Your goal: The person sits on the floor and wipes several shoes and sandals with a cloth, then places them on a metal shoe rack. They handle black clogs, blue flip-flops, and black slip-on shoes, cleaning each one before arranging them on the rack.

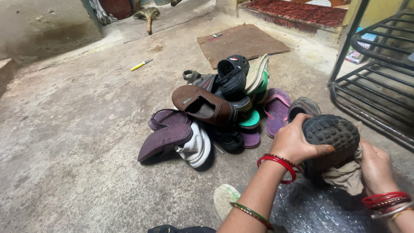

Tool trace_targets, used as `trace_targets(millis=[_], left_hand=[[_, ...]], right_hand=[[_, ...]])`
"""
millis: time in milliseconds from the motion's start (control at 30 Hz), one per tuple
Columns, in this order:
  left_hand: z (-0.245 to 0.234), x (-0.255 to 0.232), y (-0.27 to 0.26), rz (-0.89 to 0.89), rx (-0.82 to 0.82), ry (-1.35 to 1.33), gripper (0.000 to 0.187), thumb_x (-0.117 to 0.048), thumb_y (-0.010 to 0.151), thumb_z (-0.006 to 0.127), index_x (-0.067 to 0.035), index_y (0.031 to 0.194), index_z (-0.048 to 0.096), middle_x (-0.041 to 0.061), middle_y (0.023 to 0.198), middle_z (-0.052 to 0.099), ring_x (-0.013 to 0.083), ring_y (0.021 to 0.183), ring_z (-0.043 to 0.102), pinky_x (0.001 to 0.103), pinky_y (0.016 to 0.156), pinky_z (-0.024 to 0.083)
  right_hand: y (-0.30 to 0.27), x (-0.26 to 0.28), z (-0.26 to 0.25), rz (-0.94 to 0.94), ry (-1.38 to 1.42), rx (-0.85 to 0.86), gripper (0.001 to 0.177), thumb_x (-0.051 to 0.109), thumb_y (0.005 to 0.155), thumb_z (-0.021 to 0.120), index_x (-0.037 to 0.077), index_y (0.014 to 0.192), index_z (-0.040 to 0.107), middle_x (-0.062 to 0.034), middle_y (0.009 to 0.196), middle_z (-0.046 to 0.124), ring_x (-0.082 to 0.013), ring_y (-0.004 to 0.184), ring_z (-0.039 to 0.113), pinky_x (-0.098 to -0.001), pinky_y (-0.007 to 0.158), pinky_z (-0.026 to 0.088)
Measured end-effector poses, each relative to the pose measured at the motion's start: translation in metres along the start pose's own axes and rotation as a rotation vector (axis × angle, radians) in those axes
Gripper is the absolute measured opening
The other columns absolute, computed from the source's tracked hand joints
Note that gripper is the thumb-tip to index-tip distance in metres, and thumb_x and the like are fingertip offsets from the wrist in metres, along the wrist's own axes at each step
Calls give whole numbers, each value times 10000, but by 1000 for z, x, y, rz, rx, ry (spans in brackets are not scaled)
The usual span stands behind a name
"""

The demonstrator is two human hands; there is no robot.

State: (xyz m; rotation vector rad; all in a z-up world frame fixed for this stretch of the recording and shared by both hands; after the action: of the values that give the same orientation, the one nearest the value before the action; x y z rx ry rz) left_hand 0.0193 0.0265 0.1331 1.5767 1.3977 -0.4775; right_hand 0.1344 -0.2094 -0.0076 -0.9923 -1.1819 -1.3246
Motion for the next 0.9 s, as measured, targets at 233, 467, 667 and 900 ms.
trace_targets(millis=[233, 467, 667, 900], left_hand=[[-32, -14, 17, -147, 197, 284, 866, -380, 542, 861, -154, 1339, 607, 187, 1188, 719, 346, 1100, 710, 433, 928, 555], [-24, -25, 1, -52, 51, 194, 686, -206, 630, 758, -255, 1301, 626, 153, 1215, 658, 402, 1109, 670, 461, 946, 552], [15, 21, -13, 49, -111, -98, 646, -78, 630, 734, -175, 1253, 589, 156, 1196, 629, 385, 1180, 626, 431, 1039, 520], [25, 77, -63, -206, 60, 173, 665, -82, 614, 768, -102, 1220, 495, 180, 1230, 651, 412, 1173, 609, 463, 993, 501]], right_hand=[[-15, 11, 13, -31, -201, -34, 318, 218, 1110, 573, -44, 1213, 720, -106, 1085, 729, -120, 866, 639, -251, 764, 494], [6, 33, 3, -98, -19, -79, 356, 234, 1153, 575, -78, 1325, 567, -83, 1155, 686, -186, 1011, 660, -316, 894, 545], [28, 28, -22, -120, 186, 65, 365, 266, 1117, 440, 41, 1374, 568, -52, 1155, 714, -153, 1013, 700, -321, 904, 577], [50, 0, -41, -164, 95, 18, 254, 179, 1144, 443, -6, 1279, 554, -111, 1163, 682, -215, 1026, 692, -386, 911, 586]])
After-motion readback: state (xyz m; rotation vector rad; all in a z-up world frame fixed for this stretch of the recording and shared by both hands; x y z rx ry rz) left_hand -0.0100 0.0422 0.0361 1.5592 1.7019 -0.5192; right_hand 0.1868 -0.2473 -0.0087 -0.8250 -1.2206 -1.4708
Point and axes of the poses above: each hand's wrist, its own y-axis towards the middle knuckle, its own z-axis out of the palm, x = y × z, the point moved 4 cm from there along y, towards the middle knuckle
